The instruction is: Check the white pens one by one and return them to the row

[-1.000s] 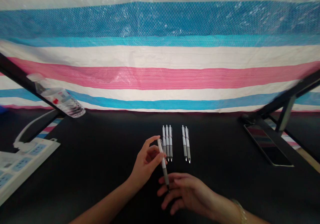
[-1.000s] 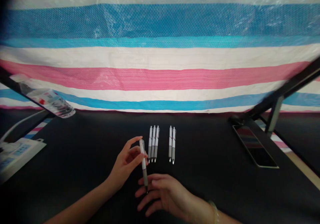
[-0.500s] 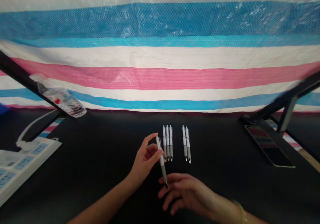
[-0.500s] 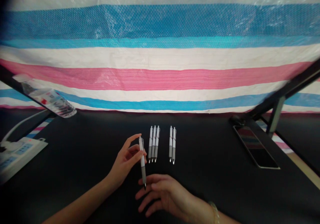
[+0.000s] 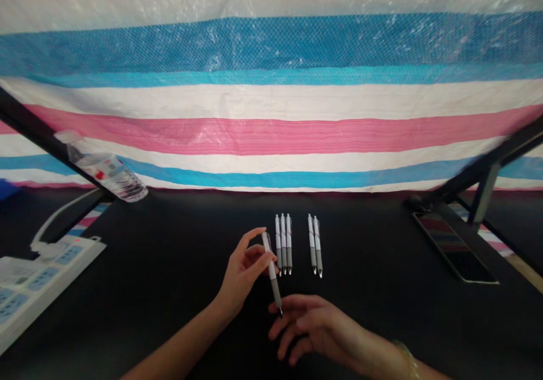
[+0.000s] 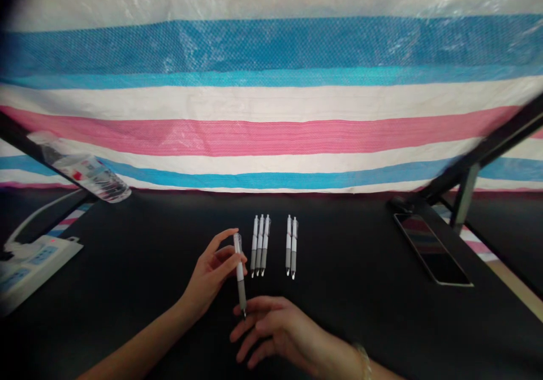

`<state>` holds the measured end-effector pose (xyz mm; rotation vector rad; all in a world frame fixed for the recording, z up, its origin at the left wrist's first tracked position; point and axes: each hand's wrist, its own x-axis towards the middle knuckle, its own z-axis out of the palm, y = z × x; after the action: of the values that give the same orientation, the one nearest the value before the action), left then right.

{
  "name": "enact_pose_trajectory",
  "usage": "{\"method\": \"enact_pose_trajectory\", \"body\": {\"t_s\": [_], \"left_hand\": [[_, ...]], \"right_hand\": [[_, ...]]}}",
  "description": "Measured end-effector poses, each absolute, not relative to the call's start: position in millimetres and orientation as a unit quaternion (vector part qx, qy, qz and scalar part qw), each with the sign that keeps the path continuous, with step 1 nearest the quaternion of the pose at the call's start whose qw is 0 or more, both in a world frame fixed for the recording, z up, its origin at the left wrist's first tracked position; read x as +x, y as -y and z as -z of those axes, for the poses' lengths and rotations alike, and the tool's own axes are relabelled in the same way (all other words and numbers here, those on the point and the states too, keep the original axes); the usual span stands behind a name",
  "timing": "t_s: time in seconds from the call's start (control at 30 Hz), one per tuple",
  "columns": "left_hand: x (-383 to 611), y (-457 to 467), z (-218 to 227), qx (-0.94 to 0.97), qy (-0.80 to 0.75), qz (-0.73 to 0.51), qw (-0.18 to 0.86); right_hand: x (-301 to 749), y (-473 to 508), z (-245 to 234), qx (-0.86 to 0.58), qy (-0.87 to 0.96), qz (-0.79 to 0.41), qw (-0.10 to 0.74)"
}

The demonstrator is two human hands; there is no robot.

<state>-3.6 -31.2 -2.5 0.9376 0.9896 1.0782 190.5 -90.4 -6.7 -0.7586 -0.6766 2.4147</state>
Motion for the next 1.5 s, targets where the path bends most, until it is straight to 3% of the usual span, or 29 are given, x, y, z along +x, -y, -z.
{"method": "enact_pose_trajectory", "body": {"t_s": [0.33, 0.53, 0.7, 0.8, 0.87, 1.0, 1.1, 1.27, 1.5], "left_hand": [[-6.6, -3.8, -4.8, 0.476, -0.494, -0.426, 0.589], [-1.8, -37.5, 2.2, 0.567, -0.525, -0.413, 0.482], [-0.3, -23.4, 7.2, 0.58, -0.563, -0.376, 0.454], [-4.4, -4.0, 4.6, 0.603, -0.55, -0.355, 0.456], [-7.0, 8.4, 0.8, 0.628, -0.541, -0.337, 0.447], [-7.8, 27.4, -5.5, 0.655, -0.547, -0.308, 0.42], [-5.9, 35.6, -4.7, 0.669, -0.553, -0.301, 0.395], [-5.7, 40.4, 4.2, 0.704, -0.537, -0.31, 0.346], [-11.8, 37.7, 13.8, 0.775, -0.492, -0.352, 0.185]], "right_hand": [[188.6, 96.1, 16.1, -0.328, 0.291, -0.86, 0.263], [190.7, 93.4, 19.3, -0.328, 0.323, -0.848, 0.261], [198.7, 83.4, 7.6, -0.349, 0.42, -0.788, 0.286], [207.4, 78.5, -11.6, -0.392, 0.534, -0.685, 0.303], [214.2, 75.0, -21.9, -0.439, 0.648, -0.541, 0.307], [226.4, 65.6, -18.3, -0.454, 0.845, -0.185, 0.213], [230.8, 59.4, 0.3, -0.448, 0.884, -0.026, 0.131], [228.5, 54.4, 19.0, -0.397, 0.904, 0.08, 0.133], [223.9, 52.6, 11.4, -0.371, 0.915, 0.074, 0.141]]}}
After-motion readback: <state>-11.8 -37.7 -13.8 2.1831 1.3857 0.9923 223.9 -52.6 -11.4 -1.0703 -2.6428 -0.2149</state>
